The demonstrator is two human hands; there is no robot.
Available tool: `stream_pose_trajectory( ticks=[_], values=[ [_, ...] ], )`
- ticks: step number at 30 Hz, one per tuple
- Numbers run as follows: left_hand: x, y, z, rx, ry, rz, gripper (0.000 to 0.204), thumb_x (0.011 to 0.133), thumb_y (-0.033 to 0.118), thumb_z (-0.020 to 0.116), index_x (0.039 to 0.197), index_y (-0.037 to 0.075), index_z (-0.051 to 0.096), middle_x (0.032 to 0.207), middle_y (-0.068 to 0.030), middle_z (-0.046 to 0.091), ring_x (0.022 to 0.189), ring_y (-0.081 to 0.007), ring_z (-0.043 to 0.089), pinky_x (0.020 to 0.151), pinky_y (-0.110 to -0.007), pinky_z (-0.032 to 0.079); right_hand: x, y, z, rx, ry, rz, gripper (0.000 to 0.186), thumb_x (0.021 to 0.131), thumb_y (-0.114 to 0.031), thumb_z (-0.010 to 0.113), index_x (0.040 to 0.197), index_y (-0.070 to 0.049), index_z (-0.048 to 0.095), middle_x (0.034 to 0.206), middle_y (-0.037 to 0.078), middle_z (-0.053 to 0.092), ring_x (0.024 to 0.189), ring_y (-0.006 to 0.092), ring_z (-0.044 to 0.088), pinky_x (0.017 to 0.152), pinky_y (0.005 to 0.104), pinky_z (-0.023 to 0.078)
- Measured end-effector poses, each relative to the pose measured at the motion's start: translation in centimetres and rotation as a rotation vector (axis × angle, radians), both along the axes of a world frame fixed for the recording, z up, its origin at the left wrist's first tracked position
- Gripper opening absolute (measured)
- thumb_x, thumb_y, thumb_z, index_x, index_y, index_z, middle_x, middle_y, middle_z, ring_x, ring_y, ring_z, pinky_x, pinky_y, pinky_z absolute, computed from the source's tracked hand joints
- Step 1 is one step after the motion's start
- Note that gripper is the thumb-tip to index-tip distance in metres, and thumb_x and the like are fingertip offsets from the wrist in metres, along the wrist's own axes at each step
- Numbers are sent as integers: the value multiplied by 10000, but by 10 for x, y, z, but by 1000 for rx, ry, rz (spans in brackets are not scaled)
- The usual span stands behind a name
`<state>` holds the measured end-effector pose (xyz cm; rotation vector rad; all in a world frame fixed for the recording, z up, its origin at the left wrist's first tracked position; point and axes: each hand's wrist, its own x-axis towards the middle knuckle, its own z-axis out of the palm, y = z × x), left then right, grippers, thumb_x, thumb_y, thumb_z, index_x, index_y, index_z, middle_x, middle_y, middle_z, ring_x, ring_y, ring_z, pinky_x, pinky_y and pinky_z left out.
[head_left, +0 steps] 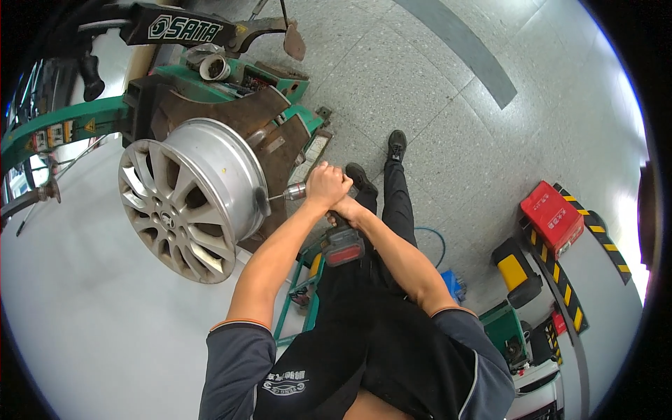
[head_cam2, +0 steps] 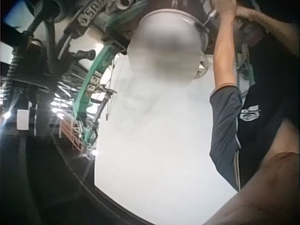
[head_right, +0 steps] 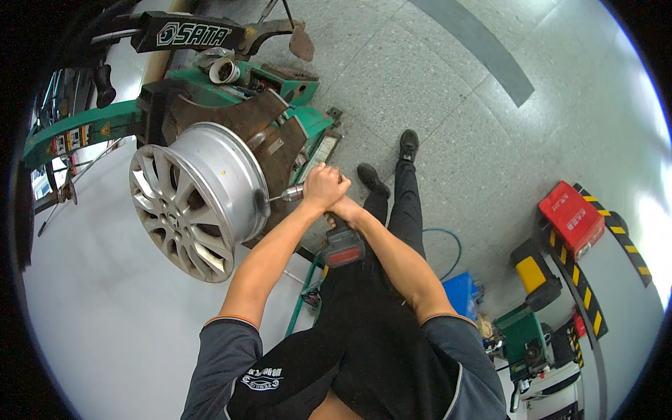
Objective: Using a power tool to service or adjust a wheel rim mounted on a tire changer.
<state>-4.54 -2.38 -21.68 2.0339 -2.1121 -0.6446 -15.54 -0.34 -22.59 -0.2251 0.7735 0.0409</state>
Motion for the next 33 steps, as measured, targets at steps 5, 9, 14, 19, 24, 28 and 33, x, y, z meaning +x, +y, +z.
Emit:
stream_pose_trajectory(
  ticks=[5, 9, 14, 19, 24, 28, 33],
  values=[
    [1, -5, -1, -50, -3, 37, 219, 686, 199, 619, 633, -13, 628, 654, -171, 628, 673, -322, 603, 659, -414, 505, 0, -6, -3, -64, -10, 8, 224, 776, -244, 713, 857, -98, 563, 655, 5, 523, 511, 107, 490, 437, 246, 398],
    [2, -21, 3, -53, 20, 21, 227, 687, 204, 616, 634, -16, 630, 666, -171, 633, 676, -319, 602, 668, -409, 507, 2, -16, -2, -105, 3, -51, 203, 784, -224, 700, 873, -103, 563, 656, -2, 521, 511, 101, 488, 438, 242, 398],
    [6, -31, 6, -101, 9, 46, 229, 685, 206, 616, 656, -19, 641, 681, -174, 637, 698, -321, 606, 678, -412, 507, 9, -38, 13, -118, 3, -25, 186, 791, -215, 691, 884, -117, 562, 646, -10, 515, 500, 97, 487, 429, 243, 399],
    [3, -35, 9, -45, 8, 91, 223, 668, 206, 630, 672, -16, 652, 702, -165, 647, 767, -332, 620, 724, -425, 505, 5, -45, 17, -96, 2, 31, 204, 794, -235, 695, 894, -124, 557, 630, -18, 502, 488, 98, 487, 420, 244, 401],
    [3, -39, 13, -55, 38, 79, 218, 665, 212, 635, 674, -5, 655, 698, -157, 646, 807, -323, 618, 747, -424, 503, 7, -43, 10, -189, 79, 123, 339, 798, -287, 684, 1056, -101, 569, 775, -3, 585, 607, 108, 541, 520, 258, 435],
    [8, -44, 16, -101, 5, 90, 215, 669, 216, 636, 687, 3, 664, 712, -147, 650, 841, -309, 610, 793, -402, 494, 13, -40, 1, -502, 218, 208, 516, 815, -314, 657, 1233, -43, 525, 1108, 95, 617, 999, 186, 576, 859, 325, 444],
    [15, -37, 42, -107, 65, 342, 245, 710, 224, 649, 775, -11, 660, 877, -150, 646, 950, -316, 572, 883, -411, 454, 23, -37, -22, -799, 230, 310, 598, 824, -362, 638, 1294, -31, 473, 1152, 159, 604, 1037, 263, 586, 882, 346, 451]
  ],
)
